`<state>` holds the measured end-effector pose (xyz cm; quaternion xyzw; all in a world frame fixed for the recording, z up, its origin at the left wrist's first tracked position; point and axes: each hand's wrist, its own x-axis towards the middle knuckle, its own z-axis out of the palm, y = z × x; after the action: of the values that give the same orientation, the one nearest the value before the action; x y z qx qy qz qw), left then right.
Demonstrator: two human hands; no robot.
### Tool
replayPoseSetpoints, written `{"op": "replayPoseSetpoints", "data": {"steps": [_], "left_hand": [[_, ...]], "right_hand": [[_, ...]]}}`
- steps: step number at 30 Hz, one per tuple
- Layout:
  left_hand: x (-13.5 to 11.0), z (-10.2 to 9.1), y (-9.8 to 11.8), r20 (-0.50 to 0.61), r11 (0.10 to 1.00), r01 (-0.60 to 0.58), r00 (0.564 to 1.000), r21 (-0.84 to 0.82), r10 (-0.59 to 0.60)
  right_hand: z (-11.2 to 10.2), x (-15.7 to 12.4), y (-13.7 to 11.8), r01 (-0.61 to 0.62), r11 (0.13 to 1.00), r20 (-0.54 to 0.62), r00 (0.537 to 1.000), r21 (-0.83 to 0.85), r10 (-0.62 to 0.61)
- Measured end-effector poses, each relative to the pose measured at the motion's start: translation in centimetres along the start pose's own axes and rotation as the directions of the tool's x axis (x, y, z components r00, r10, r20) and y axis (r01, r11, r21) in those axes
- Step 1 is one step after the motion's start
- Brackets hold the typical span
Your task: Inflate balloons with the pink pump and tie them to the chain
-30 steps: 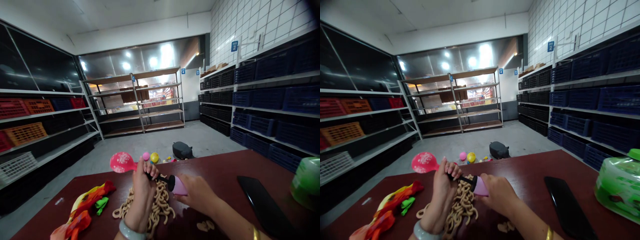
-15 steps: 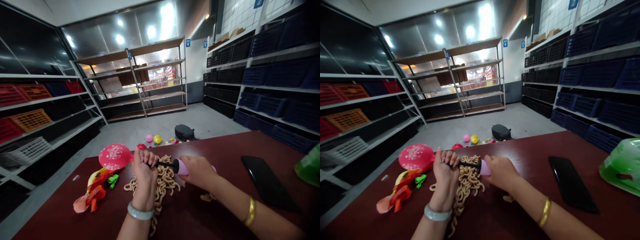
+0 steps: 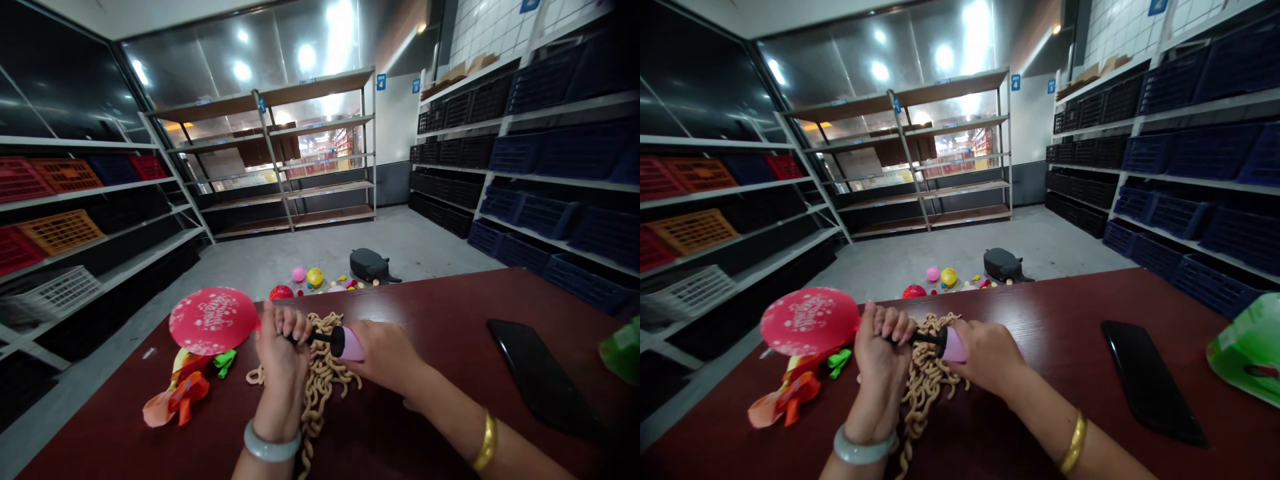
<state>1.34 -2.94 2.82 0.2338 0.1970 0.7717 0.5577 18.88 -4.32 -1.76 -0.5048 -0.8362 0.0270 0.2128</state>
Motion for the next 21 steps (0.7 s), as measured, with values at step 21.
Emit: {"op": "replayPoseSetpoints", "data": {"steps": [21], "left_hand": [[-1.7, 0.9, -5.0, -0.082, 0.999, 0.045, 0.995, -0.025, -0.047]], "right_hand": [[-0.5, -1.1, 1.0, -0.043, 0.995, 0.01, 0.999, -0.095, 0.044]]}}
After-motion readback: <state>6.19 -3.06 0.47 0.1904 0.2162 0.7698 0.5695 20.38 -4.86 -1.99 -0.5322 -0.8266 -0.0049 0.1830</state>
